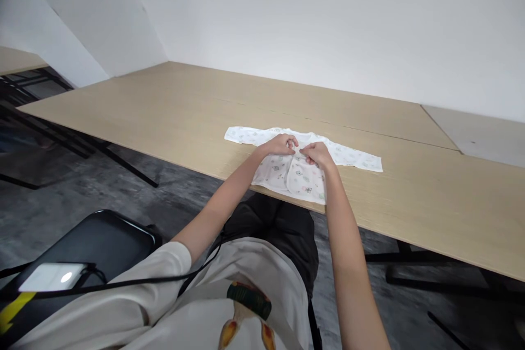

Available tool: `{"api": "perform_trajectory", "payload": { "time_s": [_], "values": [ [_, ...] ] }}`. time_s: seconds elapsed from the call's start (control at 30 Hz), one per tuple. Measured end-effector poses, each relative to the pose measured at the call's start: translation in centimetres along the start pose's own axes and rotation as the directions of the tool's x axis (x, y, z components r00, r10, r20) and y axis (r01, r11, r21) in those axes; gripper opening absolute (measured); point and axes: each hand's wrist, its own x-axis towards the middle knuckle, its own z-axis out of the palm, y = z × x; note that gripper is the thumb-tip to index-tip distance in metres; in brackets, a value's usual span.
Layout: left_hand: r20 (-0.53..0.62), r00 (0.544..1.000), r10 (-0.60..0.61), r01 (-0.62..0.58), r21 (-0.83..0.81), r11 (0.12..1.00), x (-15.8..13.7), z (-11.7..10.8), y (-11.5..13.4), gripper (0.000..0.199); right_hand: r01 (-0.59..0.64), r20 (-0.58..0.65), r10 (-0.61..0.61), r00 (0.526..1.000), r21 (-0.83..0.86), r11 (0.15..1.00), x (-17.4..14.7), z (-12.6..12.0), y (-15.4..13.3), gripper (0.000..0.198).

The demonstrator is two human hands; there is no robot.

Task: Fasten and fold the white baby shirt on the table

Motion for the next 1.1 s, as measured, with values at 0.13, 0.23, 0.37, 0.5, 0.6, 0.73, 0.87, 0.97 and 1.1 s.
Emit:
{"api": "perform_trajectory", "payload": {
  "time_s": [0.13,0.23,0.37,0.5,0.6,0.73,0.87,0.97,1.1],
  "values": [
    [-0.028,0.999,0.028,-0.026,0.065,0.998,-0.9,0.1,-0.5,0.021,0.031,0.167,-0.035,0.985,0.022,0.999,-0.7,-0.3,-0.4,0.034],
    [0.043,0.996,0.084,-0.085,0.008,0.996,-2.0,0.1,-1.0,0.021,0.066,0.395,-0.051,0.917,-0.023,0.998,-1.2,-0.4,-0.6,0.041],
    [0.122,0.980,0.160,-0.149,-0.092,0.984,-2.8,0.1,-1.2,0.023,0.097,0.485,-0.023,0.874,-0.128,0.987,-1.7,-0.1,-0.8,0.043],
    [0.179,0.965,0.189,-0.162,-0.158,0.974,-2.9,0.2,-0.5,0.022,0.113,0.528,-0.024,0.849,-0.137,0.984,-1.7,-0.2,-0.8,0.040],
    [0.189,0.962,0.196,-0.165,-0.172,0.971,-3.0,0.3,0.0,0.023,0.129,0.565,-0.039,0.824,-0.120,0.984,-1.6,-0.7,-0.5,0.038],
    [0.202,0.956,0.213,-0.183,-0.158,0.970,-3.3,0.4,0.3,0.026,0.158,0.568,-0.067,0.820,-0.113,0.981,-1.2,-1.3,0.1,0.030],
    [0.222,0.951,0.214,-0.178,-0.173,0.969,-3.2,0.6,0.2,0.021,0.166,0.571,-0.088,0.816,-0.086,0.982,-0.9,-1.6,0.4,0.019],
    [0.221,0.954,0.203,-0.163,-0.185,0.969,-3.0,0.7,0.2,0.019,0.167,0.579,-0.107,0.809,-0.052,0.985,-0.9,-1.8,0.3,0.017],
    [0.204,0.950,0.236,-0.181,-0.253,0.950,-2.9,0.6,0.2,0.015,0.181,0.578,-0.117,0.808,-0.054,0.982,-1.0,-1.9,0.3,0.020]
  ]
}}
